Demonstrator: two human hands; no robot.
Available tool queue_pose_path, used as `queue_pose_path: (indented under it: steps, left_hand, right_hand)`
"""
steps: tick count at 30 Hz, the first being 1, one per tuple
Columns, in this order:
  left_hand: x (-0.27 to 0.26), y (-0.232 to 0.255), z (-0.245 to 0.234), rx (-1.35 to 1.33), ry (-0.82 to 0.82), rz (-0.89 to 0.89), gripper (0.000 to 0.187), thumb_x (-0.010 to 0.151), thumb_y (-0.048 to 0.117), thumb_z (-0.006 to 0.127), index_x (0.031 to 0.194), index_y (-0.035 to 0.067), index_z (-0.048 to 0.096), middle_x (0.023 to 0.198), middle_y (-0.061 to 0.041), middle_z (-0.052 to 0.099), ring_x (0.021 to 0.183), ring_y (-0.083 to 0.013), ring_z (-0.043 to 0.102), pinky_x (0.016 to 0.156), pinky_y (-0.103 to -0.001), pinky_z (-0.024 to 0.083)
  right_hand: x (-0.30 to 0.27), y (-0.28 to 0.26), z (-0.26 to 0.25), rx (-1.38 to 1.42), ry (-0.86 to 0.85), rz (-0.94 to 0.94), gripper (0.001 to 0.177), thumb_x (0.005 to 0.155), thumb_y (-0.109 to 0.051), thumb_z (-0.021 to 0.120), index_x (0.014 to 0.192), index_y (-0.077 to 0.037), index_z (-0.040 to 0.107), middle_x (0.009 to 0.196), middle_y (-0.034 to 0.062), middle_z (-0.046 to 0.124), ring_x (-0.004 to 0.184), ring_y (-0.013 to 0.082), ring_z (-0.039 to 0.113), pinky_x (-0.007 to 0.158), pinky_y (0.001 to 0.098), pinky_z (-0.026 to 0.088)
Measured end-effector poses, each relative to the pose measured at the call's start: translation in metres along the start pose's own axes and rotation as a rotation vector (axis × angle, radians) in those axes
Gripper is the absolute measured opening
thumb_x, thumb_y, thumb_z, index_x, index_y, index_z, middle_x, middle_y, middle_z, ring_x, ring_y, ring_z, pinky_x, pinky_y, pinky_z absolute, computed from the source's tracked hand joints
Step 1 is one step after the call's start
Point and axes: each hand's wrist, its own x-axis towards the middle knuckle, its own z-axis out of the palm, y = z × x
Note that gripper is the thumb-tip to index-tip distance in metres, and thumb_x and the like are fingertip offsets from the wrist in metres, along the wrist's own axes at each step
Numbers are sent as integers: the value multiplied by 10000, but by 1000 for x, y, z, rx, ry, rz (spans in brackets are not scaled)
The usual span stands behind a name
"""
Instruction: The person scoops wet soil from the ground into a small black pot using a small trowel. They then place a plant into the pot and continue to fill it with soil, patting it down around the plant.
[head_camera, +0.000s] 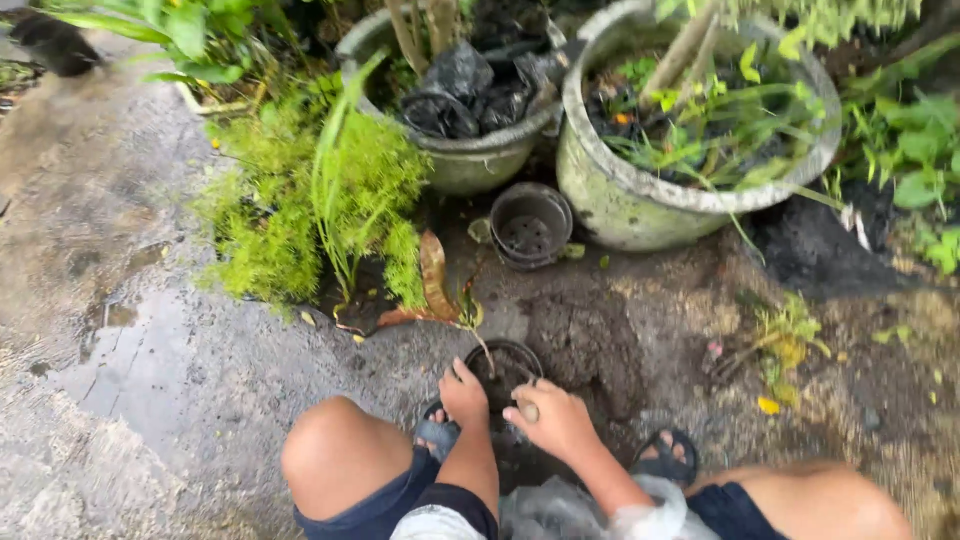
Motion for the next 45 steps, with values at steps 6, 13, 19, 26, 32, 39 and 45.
queue_pose_path:
  steps: [6, 13, 19, 26, 32, 39, 45]
  left_hand:
    - [4, -14, 12, 55, 81, -9, 559, 1114, 480, 408, 1431, 55, 584, 1277, -226, 632, 1118, -443, 662, 1025, -527, 491]
    - [-35, 65, -24, -92, 174, -227, 530, 1100, 400, 457, 1549, 129, 383, 1517, -268, 384, 1348, -501, 482, 1167, -647, 283]
    - [-104, 99, 1, -179, 203, 310, 539, 896, 327, 740, 1361, 174, 513, 1466, -206, 365, 1341, -480, 448, 1092, -632, 322]
    - [-152, 123, 18, -53, -396, 617, 296, 1052, 440, 498, 1026, 185, 646, 1112, -72, 598, 1220, -366, 530, 1162, -655, 229]
    - [-131, 118, 39, -88, -656, 743, 287, 1072, 269, 509, 1271, 126, 659, 1467, -171, 557, 1338, -392, 555, 1155, -656, 322]
    - [-134, 109, 38, 132, -612, 924, 378, 1136, 345, 481, 1396, 115, 632, 1539, -147, 483, 1428, -370, 472, 1208, -697, 243]
    - [-127, 116, 42, 118, -507, 985, 365, 1080, 166, 581, 1441, 105, 571, 1544, -167, 448, 1428, -412, 444, 1192, -721, 292]
  right_hand:
    - [-17, 20, -23, 320, 83, 279, 476, 823, -445, 805, 1236, -214, 759, 1088, 94, 782, 1042, 313, 750, 892, 436, 597]
    - [-38, 98, -39, 683, -49, 546, 368, 930, -240, 670, 1275, -138, 748, 982, 231, 785, 792, 276, 756, 762, 389, 608]
    - [-47, 109, -9, 377, -457, 629, 616, 955, -527, 599, 1205, 36, 621, 848, 210, 686, 668, 263, 668, 556, 378, 608]
    - [-50, 138, 36, 298, -349, 445, 668, 991, -477, 536, 1521, -71, 510, 1372, 235, 637, 1163, 382, 662, 945, 551, 558]
    - [-76, 222, 47, 139, -198, 616, 558, 885, -342, 611, 1423, -195, 595, 1280, 197, 688, 1218, 427, 637, 953, 556, 503]
    - [-116, 225, 45, 310, -70, 802, 664, 912, -514, 645, 1429, -97, 619, 1373, 210, 660, 1309, 405, 584, 1081, 532, 432]
    - [-131, 214, 56, 253, -323, 657, 606, 920, -641, 575, 958, -57, 732, 981, 214, 757, 1049, 428, 698, 847, 499, 550]
